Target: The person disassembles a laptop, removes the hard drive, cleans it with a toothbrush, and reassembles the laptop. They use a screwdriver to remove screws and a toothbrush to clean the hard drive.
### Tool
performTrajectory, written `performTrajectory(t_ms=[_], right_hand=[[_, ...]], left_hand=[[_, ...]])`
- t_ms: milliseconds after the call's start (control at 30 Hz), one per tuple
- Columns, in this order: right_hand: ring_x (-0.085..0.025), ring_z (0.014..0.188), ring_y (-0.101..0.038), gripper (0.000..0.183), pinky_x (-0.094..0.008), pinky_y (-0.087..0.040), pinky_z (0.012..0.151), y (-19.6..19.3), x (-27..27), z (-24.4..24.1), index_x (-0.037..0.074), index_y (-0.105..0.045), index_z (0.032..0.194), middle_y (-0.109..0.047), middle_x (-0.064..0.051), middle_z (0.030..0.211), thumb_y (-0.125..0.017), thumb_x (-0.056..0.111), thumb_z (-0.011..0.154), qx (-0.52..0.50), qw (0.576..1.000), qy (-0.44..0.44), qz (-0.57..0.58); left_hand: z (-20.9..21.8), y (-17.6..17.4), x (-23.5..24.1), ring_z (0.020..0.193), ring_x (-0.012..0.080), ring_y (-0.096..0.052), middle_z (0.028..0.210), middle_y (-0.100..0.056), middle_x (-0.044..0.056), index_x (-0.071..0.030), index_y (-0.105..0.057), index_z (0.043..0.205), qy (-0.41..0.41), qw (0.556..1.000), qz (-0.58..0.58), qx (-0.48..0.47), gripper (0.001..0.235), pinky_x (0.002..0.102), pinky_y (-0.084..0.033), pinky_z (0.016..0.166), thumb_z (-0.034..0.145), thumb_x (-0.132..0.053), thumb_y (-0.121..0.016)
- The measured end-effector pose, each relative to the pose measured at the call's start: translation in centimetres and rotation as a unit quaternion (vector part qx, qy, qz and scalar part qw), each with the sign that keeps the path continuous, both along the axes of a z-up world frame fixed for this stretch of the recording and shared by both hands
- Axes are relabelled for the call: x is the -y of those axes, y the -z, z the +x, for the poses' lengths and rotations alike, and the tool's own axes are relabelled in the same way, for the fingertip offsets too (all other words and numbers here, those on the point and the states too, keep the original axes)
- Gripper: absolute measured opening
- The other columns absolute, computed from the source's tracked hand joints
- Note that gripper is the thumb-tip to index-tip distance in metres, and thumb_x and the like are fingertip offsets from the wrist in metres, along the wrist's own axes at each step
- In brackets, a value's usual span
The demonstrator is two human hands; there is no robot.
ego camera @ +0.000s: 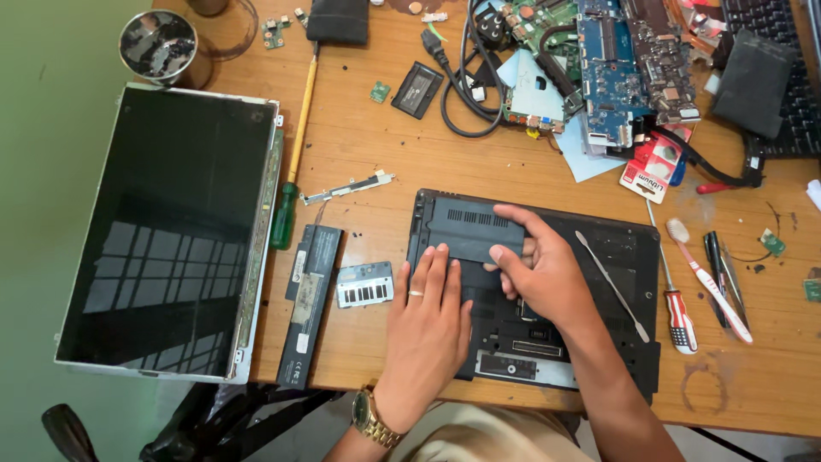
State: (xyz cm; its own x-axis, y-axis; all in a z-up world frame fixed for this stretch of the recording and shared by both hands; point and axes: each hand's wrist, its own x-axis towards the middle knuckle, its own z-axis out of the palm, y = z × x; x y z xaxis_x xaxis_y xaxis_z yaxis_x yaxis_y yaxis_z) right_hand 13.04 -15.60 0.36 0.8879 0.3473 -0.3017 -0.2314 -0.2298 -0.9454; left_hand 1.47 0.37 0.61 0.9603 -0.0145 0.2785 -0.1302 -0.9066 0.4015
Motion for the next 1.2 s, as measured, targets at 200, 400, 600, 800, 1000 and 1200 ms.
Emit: performTrajectory(t_ms=[200, 400, 600, 800, 1000, 1200], right_hand=[[-0.022, 0.044, -0.062, 0.075, -0.036, -0.047, 0.047, -2.7, -1.6, -0.5, 0.007, -0.042, 0.151, -0.065, -0.015, 0.055, -0.075, 0.026, 0.086, 0.139, 0.939, 0.005, -0.314], [-0.024, 0.046, -0.063, 0.074, -0.035, -0.048, 0.050, -3.6, -1.0, -0.1, 0.004, -0.048, 0.147, -0.064, -0.015, 0.056, -0.077, 0.029, 0.084, 0.187, 0.927, 0.009, -0.323], [-0.017, 0.046, -0.061, 0.059, -0.030, -0.048, 0.052, -2.6, -0.3, 0.4, -0.001, -0.060, 0.134, -0.065, -0.011, 0.058, -0.078, 0.023, 0.084, 0.206, 0.941, 0.017, -0.266], [-0.018, 0.046, -0.063, 0.057, -0.032, -0.049, 0.052, -2.7, -0.3, 0.6, -0.001, -0.059, 0.132, -0.065, -0.012, 0.056, -0.077, 0.025, 0.085, 0.189, 0.944, -0.002, -0.270], [-0.024, 0.049, -0.060, 0.055, -0.035, -0.047, 0.053, -2.8, -0.2, 0.7, 0.000, -0.063, 0.131, -0.064, -0.013, 0.059, -0.079, 0.029, 0.086, 0.238, 0.915, -0.023, -0.325], [-0.027, 0.046, -0.058, 0.050, -0.036, -0.046, 0.050, -2.9, -0.1, 0.8, -0.001, -0.061, 0.130, -0.066, -0.013, 0.058, -0.074, 0.025, 0.089, 0.169, 0.956, 0.010, -0.240]], left_hand=[[-0.2, -0.1, 0.4, 0.140, 0.0308, -0.046, 0.149, -0.052, 0.018, 0.003, -0.059, 0.135, -0.028, 0.999, 0.013, -0.015, 0.048, 0.054, -0.031, 0.113, 0.094, -0.023, -0.057], [0.0, -0.1, 0.4, 0.139, 0.0318, -0.048, 0.144, -0.055, 0.019, 0.002, -0.058, 0.130, -0.039, 0.998, -0.043, 0.001, 0.047, 0.055, -0.033, 0.112, 0.090, -0.022, -0.062], [-0.9, 0.9, -0.6, 0.134, 0.0391, -0.053, 0.128, -0.055, 0.023, 0.002, -0.052, 0.121, -0.089, 0.949, -0.301, 0.023, 0.037, 0.049, -0.043, 0.110, 0.088, -0.004, -0.068], [-0.7, 1.2, -1.2, 0.132, 0.0376, -0.052, 0.147, -0.047, 0.023, 0.002, -0.044, 0.130, -0.089, 0.898, -0.430, 0.006, 0.047, 0.043, -0.046, 0.096, 0.088, 0.000, -0.063], [-0.4, 0.7, -1.2, 0.142, 0.0405, -0.044, 0.156, -0.042, 0.022, 0.002, -0.037, 0.144, -0.054, 0.939, -0.339, 0.004, 0.066, 0.046, -0.037, 0.115, 0.085, 0.001, -0.067], [-0.6, 0.7, -1.3, 0.140, 0.0337, -0.051, 0.163, -0.041, 0.015, -0.004, -0.035, 0.151, -0.097, 0.858, -0.498, -0.082, 0.069, 0.042, -0.045, 0.086, 0.088, -0.003, -0.063]])
